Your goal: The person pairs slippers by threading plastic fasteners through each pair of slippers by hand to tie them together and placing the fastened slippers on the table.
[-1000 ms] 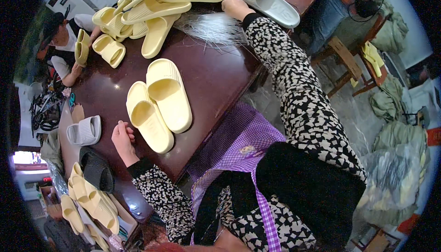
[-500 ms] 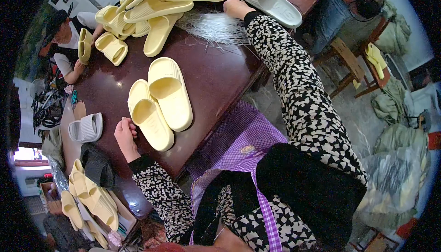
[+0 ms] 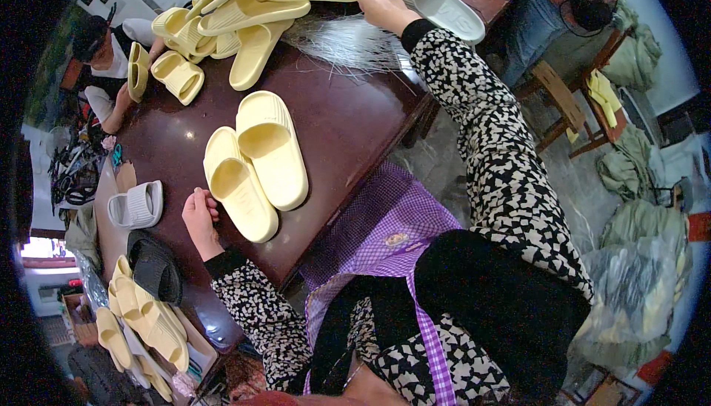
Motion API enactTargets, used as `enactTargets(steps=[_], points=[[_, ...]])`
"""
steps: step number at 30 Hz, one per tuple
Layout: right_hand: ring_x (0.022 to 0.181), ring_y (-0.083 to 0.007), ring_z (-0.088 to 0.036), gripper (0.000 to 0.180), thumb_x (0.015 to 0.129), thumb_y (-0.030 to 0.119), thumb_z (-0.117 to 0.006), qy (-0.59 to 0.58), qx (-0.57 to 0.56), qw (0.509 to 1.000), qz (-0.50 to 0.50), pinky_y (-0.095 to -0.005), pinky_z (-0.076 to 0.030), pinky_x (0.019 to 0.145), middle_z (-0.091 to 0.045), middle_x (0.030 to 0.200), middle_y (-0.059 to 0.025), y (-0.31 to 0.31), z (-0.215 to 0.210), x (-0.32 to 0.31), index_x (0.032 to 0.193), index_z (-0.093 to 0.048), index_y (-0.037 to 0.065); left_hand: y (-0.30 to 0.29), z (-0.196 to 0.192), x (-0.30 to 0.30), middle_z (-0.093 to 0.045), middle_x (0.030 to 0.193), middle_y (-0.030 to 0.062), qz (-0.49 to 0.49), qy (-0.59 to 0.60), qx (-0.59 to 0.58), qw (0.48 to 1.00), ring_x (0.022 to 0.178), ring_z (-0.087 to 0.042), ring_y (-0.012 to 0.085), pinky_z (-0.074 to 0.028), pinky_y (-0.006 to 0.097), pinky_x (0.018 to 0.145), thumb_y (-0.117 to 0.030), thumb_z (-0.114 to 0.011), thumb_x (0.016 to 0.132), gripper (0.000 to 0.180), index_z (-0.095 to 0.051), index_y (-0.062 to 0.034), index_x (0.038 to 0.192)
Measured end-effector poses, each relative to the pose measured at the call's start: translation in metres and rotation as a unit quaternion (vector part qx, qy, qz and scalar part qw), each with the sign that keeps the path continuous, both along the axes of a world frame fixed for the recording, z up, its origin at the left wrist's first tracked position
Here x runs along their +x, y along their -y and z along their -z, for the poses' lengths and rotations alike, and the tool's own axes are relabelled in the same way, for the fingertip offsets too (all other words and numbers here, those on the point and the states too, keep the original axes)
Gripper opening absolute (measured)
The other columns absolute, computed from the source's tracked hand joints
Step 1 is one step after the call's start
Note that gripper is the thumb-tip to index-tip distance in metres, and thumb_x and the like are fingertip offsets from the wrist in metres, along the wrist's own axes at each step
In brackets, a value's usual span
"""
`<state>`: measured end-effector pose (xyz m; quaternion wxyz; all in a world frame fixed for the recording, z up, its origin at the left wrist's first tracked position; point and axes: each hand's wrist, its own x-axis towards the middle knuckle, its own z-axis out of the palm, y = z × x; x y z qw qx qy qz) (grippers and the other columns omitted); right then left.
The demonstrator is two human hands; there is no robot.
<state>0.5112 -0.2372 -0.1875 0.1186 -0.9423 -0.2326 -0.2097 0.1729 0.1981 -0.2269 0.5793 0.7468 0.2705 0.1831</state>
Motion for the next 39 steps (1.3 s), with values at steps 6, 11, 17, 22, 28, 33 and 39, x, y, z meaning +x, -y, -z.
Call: enactTargets(steps=[6,11,17,22,28,33,39], points=[[0.080,-0.0371,-0.062,0.012,0.078,0.007,-0.050,0.014,-0.015,1.000,-0.019,-0.0457,-0.048,0.069,-0.064,0.080,-0.0187,0.029,-0.003,-0.051,0.082,-0.061,0.003,0.000,-0.001,0.001,-0.054,0.060,-0.0021,-0.003,-0.009,0.003,1.000,0.046,-0.044,0.0035,-0.034,0.018,0.041,-0.028,-0.054,0.095,0.027,-0.062,-0.0057,0.082],[0.076,-0.0398,-0.060,0.012,0.077,0.005,-0.049,-0.026,0.046,0.998,-0.022,-0.0467,-0.048,0.066,-0.062,0.076,-0.0209,0.057,0.007,-0.100,0.083,-0.059,0.002,-0.002,0.000,0.004,-0.054,0.061,-0.0020,0.003,-0.014,0.004,1.000,0.046,-0.044,0.0034,-0.034,0.018,0.041,-0.028,-0.054,0.095,0.027,-0.062,-0.0057,0.082],[0.076,-0.0403,-0.060,0.010,0.078,0.005,-0.050,-0.027,0.071,0.997,0.035,-0.0461,-0.047,0.066,-0.061,0.076,-0.0221,0.097,0.019,-0.139,0.081,-0.058,0.001,-0.013,0.009,0.011,-0.054,0.061,-0.0020,0.001,-0.009,-0.006,1.000,0.046,-0.043,0.0034,-0.033,0.017,0.041,-0.027,-0.054,0.095,0.026,-0.062,-0.0056,0.082],[0.079,-0.0409,-0.059,0.010,0.078,0.007,-0.050,-0.041,0.069,0.987,0.142,-0.0465,-0.047,0.067,-0.061,0.079,-0.0228,0.156,0.035,-0.159,0.080,-0.058,0.001,-0.029,0.011,0.024,-0.053,0.061,-0.0023,0.001,-0.009,-0.001,1.000,0.046,-0.043,0.0031,-0.033,0.017,0.040,-0.026,-0.054,0.094,0.025,-0.062,-0.0053,0.083],[0.071,-0.0335,-0.061,0.011,0.078,0.007,-0.051,0.004,0.046,0.978,0.204,-0.0409,-0.048,0.065,-0.063,0.075,-0.0176,0.197,0.044,-0.173,0.081,-0.059,0.000,-0.034,0.013,0.046,-0.054,0.064,-0.0015,-0.036,0.028,0.004,0.999,0.048,-0.043,0.0037,-0.034,0.018,0.043,-0.024,-0.054,0.094,0.024,-0.061,-0.0036,0.085],[0.063,-0.0102,-0.051,0.008,0.081,0.005,-0.053,-0.215,0.292,0.925,0.114,-0.0247,-0.041,0.057,-0.055,0.069,0.0010,0.149,-0.010,-0.193,0.083,-0.059,0.001,0.012,-0.023,0.062,-0.057,0.071,0.0008,-0.058,0.140,0.039,0.988,0.057,-0.048,0.0045,-0.038,0.018,0.051,-0.017,-0.055,0.094,0.017,-0.061,-0.0011,0.094],[0.064,-0.0064,-0.050,0.007,0.082,0.003,-0.054,-0.249,0.277,0.924,-0.089,-0.0221,-0.040,0.057,-0.054,0.070,0.0025,0.067,-0.059,-0.211,0.085,-0.060,0.000,0.149,-0.086,0.060,-0.060,0.112,0.0110,0.244,0.256,0.177,0.918,0.084,-0.057,0.0143,-0.048,0.024,0.067,0.000,-0.057,0.088,0.026,-0.056,0.0009,0.114]])
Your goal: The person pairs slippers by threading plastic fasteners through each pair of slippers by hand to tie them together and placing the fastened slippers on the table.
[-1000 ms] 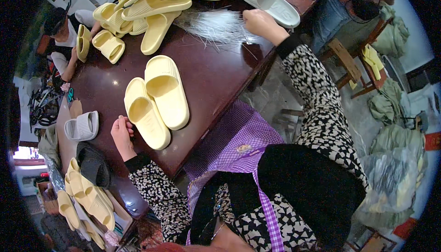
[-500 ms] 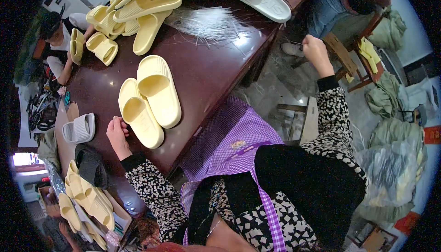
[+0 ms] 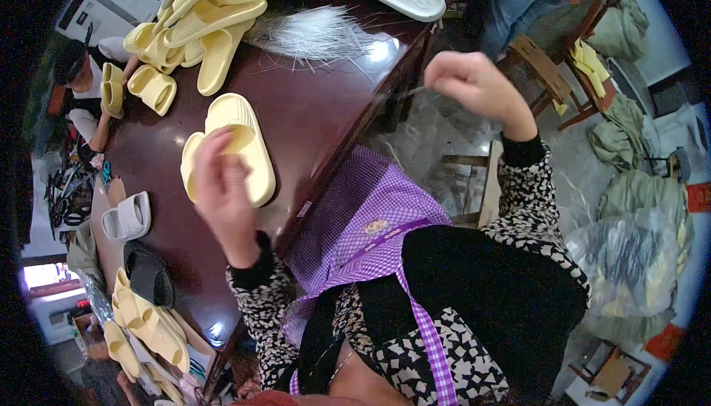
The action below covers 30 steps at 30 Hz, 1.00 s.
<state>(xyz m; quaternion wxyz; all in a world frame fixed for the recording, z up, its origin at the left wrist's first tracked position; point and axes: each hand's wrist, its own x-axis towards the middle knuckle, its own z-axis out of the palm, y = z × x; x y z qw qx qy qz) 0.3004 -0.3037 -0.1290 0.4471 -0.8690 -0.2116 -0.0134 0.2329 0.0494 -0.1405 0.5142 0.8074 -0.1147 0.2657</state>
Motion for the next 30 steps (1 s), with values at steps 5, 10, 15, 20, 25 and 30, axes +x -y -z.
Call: enactTargets(steps=[5,10,15,20,25,30], points=[[0.067,-0.0093,-0.054,0.005,0.079,-0.002,-0.056,-0.021,-0.015,0.985,-0.168,-0.0234,-0.043,0.060,-0.058,0.074,-0.0033,-0.031,-0.016,-0.018,0.084,-0.059,-0.002,0.055,0.002,-0.008,-0.063,0.104,0.0111,0.191,-0.058,0.009,0.980,0.077,-0.057,0.0136,-0.047,0.023,0.066,-0.001,-0.059,0.086,0.024,-0.059,0.0012,0.110],[0.067,-0.0088,-0.054,0.004,0.080,-0.002,-0.056,-0.043,0.002,0.993,-0.110,-0.0222,-0.042,0.060,-0.059,0.076,-0.0033,-0.020,-0.007,-0.015,0.083,-0.059,-0.002,0.048,0.015,-0.030,-0.065,0.089,0.0068,0.210,-0.276,-0.130,0.929,0.072,-0.057,0.0107,-0.045,0.022,0.064,-0.001,-0.060,0.086,0.016,-0.063,0.0018,0.101],[0.067,-0.0082,-0.052,0.006,0.081,-0.003,-0.055,-0.004,0.028,0.994,-0.109,-0.0210,-0.041,0.060,-0.058,0.077,-0.0028,-0.031,-0.014,-0.011,0.085,-0.059,-0.002,0.023,0.010,-0.051,-0.062,0.078,0.0130,0.079,-0.179,0.043,0.980,0.069,-0.060,0.0219,-0.047,0.030,0.060,0.002,-0.063,0.082,0.014,-0.062,0.0031,0.096],[0.071,-0.0079,-0.052,0.009,0.080,-0.006,-0.054,0.012,0.065,0.994,-0.085,-0.0203,-0.040,0.062,-0.058,0.081,-0.0032,-0.049,-0.023,0.007,0.086,-0.059,-0.001,-0.001,-0.024,-0.087,-0.059,0.074,0.0111,-0.027,-0.094,0.101,0.990,0.065,-0.057,0.0222,-0.046,0.030,0.058,0.004,-0.066,0.077,0.011,-0.061,0.0022,0.087],[0.082,-0.0157,-0.057,0.012,0.078,-0.006,-0.056,0.147,0.010,0.957,-0.250,-0.0253,-0.045,0.071,-0.059,0.090,-0.0063,-0.121,-0.029,0.022,0.086,-0.060,0.002,-0.012,-0.048,-0.139,-0.056,0.073,0.0099,-0.153,-0.047,0.182,0.970,0.062,-0.055,0.0194,-0.045,0.027,0.056,0.005,-0.067,0.075,0.009,-0.059,0.0010,0.079],[0.102,-0.0258,-0.055,0.005,0.076,0.003,-0.062,0.220,0.014,0.901,-0.373,-0.0359,-0.044,0.087,-0.061,0.102,-0.0069,-0.188,-0.013,0.025,0.081,-0.063,0.006,-0.007,-0.032,-0.168,-0.053,0.070,0.0106,-0.225,-0.031,0.235,0.945,0.058,-0.052,0.0225,-0.043,0.031,0.053,0.004,-0.069,0.074,0.014,-0.056,-0.0003,0.075]])
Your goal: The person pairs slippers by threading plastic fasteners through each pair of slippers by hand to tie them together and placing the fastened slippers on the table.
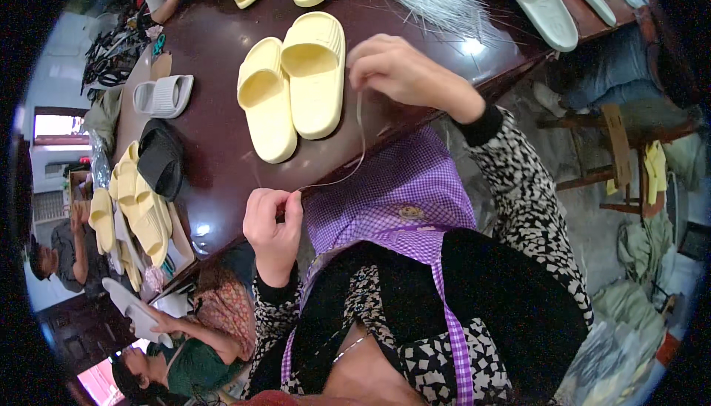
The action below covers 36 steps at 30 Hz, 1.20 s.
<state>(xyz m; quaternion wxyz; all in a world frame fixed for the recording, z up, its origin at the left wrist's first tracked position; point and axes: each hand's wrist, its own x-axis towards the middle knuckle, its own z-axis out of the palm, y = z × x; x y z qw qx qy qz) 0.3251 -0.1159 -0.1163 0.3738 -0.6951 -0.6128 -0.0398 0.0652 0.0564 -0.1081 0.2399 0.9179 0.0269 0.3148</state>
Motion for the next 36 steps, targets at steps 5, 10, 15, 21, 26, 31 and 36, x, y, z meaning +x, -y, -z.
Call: enactTargets(steps=[5,10,15,21,26,31,36], points=[[0.111,-0.0274,-0.052,0.006,0.075,0.007,-0.064,0.130,0.013,0.991,0.024,-0.0405,-0.039,0.094,-0.060,0.112,-0.0078,-0.031,0.024,-0.003,0.081,-0.066,0.009,0.021,0.024,-0.017,-0.051,0.067,0.0097,-0.046,-0.028,0.013,0.998,0.063,-0.052,0.0284,-0.042,0.038,0.058,0.000,-0.072,0.070,0.019,-0.054,-0.0034,0.074],[0.114,-0.0283,-0.051,0.011,0.075,0.007,-0.065,0.191,0.067,0.979,0.039,-0.0405,-0.039,0.095,-0.060,0.115,-0.0085,-0.040,0.047,0.011,0.085,-0.067,0.009,0.035,0.042,-0.014,-0.049,0.066,0.0096,-0.080,-0.047,0.033,0.995,0.062,-0.051,0.0278,-0.041,0.039,0.057,-0.002,-0.070,0.072,0.019,-0.051,-0.0039,0.070],[0.107,-0.0259,-0.056,0.014,0.078,0.003,-0.064,0.034,0.155,0.985,0.064,-0.0354,-0.045,0.090,-0.062,0.110,-0.0087,-0.026,0.060,0.041,0.091,-0.067,0.006,0.041,0.050,0.020,-0.050,0.066,0.0096,-0.088,-0.034,0.081,0.992,0.062,-0.053,0.0274,-0.043,0.039,0.058,-0.005,-0.068,0.075,0.019,-0.050,-0.0045,0.068],[0.086,-0.0249,-0.065,0.012,0.082,0.006,-0.061,-0.143,0.157,0.968,0.132,-0.0316,-0.050,0.077,-0.068,0.090,-0.0114,-0.012,0.078,0.051,0.093,-0.067,0.003,0.043,0.072,0.051,-0.052,0.066,0.0101,-0.087,-0.033,0.130,0.987,0.064,-0.054,0.0277,-0.044,0.038,0.059,-0.009,-0.066,0.078,0.020,-0.050,-0.0046,0.067],[0.081,-0.0233,-0.065,0.014,0.084,0.006,-0.059,-0.193,0.134,0.960,0.152,-0.0304,-0.050,0.075,-0.068,0.087,-0.0114,-0.024,0.075,0.065,0.095,-0.065,0.000,0.045,0.075,0.076,-0.053,0.066,0.0109,-0.067,-0.039,0.150,0.986,0.065,-0.055,0.0281,-0.045,0.039,0.059,-0.011,-0.064,0.078,0.019,-0.051,-0.0051,0.066],[0.080,-0.0269,-0.065,0.017,0.084,0.012,-0.060,-0.097,0.089,0.969,0.208,-0.0333,-0.050,0.072,-0.067,0.087,-0.0160,-0.059,0.077,0.085,0.095,-0.065,0.000,0.052,0.069,0.085,-0.055,0.067,0.0111,-0.055,-0.059,0.171,0.982,0.066,-0.057,0.0276,-0.045,0.039,0.060,-0.011,-0.060,0.077,0.014,-0.053,-0.0069,0.066],[0.082,-0.0349,-0.064,0.025,0.082,0.024,-0.058,-0.048,-0.029,0.972,0.228,-0.0406,-0.049,0.072,-0.065,0.086,-0.0207,-0.080,0.065,0.093,0.092,-0.067,0.003,0.051,0.061,0.094,-0.057,0.064,0.0136,-0.036,-0.005,0.174,0.984,0.058,-0.058,0.0270,-0.047,0.040,0.056,-0.009,-0.058,0.078,0.011,-0.059,-0.0046,0.068]])
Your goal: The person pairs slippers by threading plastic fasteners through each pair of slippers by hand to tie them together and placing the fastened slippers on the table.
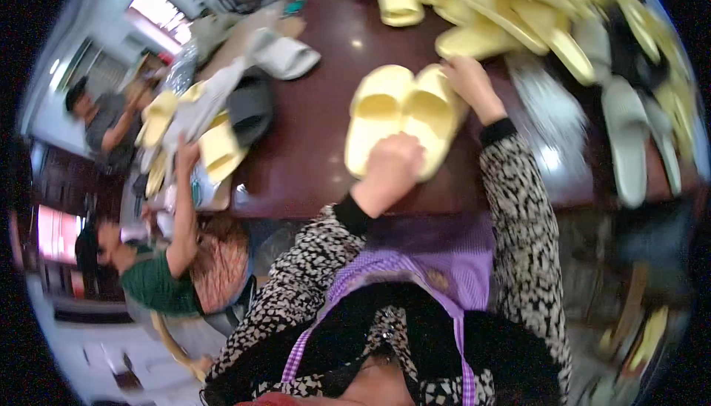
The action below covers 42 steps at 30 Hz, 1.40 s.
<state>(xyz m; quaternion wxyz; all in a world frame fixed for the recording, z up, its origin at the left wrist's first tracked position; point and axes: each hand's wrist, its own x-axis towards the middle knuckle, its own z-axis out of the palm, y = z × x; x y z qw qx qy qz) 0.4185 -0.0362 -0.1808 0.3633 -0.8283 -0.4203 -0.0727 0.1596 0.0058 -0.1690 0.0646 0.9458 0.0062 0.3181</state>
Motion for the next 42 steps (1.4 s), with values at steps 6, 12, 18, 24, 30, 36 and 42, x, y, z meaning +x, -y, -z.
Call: enactTargets(steps=[6,12,18,24,30,36,42], points=[[0.083,-0.0368,-0.064,0.026,0.079,0.024,-0.063,-0.040,-0.030,0.999,0.008,-0.0417,-0.049,0.073,-0.065,0.085,-0.0234,0.006,-0.024,-0.010,0.088,-0.066,-0.001,0.013,-0.009,-0.003,-0.056,0.067,0.0106,0.000,-0.017,-0.008,1.000,0.063,-0.058,0.0257,-0.047,0.037,0.061,-0.012,-0.063,0.077,0.012,-0.058,-0.0032,0.071],[0.085,-0.0378,-0.063,0.024,0.074,0.017,-0.070,-0.016,-0.136,0.991,0.007,-0.0413,-0.050,0.074,-0.065,0.086,-0.0249,0.003,-0.039,0.002,0.085,-0.066,-0.003,0.005,-0.009,-0.002,-0.057,0.070,0.0101,-0.003,-0.001,0.009,1.000,0.069,-0.058,0.0257,-0.046,0.037,0.065,-0.015,-0.064,0.073,0.013,-0.057,-0.0046,0.069],[0.083,-0.0360,-0.064,0.020,0.074,0.014,-0.068,-0.001,-0.121,0.993,-0.010,-0.0402,-0.050,0.073,-0.065,0.084,-0.0236,0.012,-0.013,0.022,0.084,-0.066,-0.003,-0.002,-0.006,0.001,-0.056,0.071,0.0101,0.018,-0.007,0.007,1.000,0.069,-0.057,0.0258,-0.046,0.037,0.066,-0.015,-0.066,0.078,0.016,-0.056,-0.0034,0.072],[0.088,-0.0352,-0.064,0.019,0.076,0.012,-0.064,-0.014,-0.036,0.999,0.006,-0.0401,-0.050,0.074,-0.065,0.089,-0.0246,0.016,-0.004,0.016,0.088,-0.067,-0.002,-0.003,0.001,-0.003,-0.056,0.071,0.0110,0.075,-0.009,-0.056,0.996,0.069,-0.058,0.0274,-0.047,0.039,0.065,-0.014,-0.065,0.078,0.016,-0.056,-0.0029,0.072],[0.084,-0.0345,-0.065,0.022,0.080,0.018,-0.062,-0.044,0.019,0.998,0.026,-0.0392,-0.050,0.074,-0.066,0.090,-0.0225,0.024,0.002,0.022,0.092,-0.068,0.000,0.004,0.000,0.001,-0.056,0.070,0.0123,0.109,-0.035,-0.124,0.986,0.069,-0.058,0.0291,-0.047,0.040,0.064,-0.014,-0.065,0.079,0.016,-0.056,-0.0020,0.073],[0.075,-0.0291,-0.067,0.030,0.082,0.029,-0.062,-0.048,0.138,0.988,0.046,-0.0371,-0.050,0.068,-0.067,0.080,-0.0190,0.022,0.004,0.007,0.089,-0.068,0.001,-0.010,-0.004,0.001,-0.057,0.072,0.0154,0.101,-0.019,-0.128,0.986,0.071,-0.057,0.0339,-0.047,0.042,0.066,-0.011,-0.062,0.077,0.012,-0.057,-0.0012,0.072],[0.071,-0.0174,-0.065,0.019,0.084,0.016,-0.062,-0.077,0.269,0.960,-0.005,-0.0288,-0.050,0.067,-0.068,0.078,-0.0108,0.024,0.010,-0.005,0.093,-0.066,-0.001,-0.022,-0.006,0.004,-0.058,0.074,0.0141,0.078,-0.037,-0.129,0.988,0.071,-0.058,0.0322,-0.047,0.041,0.065,-0.009,-0.064,0.079,0.009,-0.059,-0.0019,0.075]])
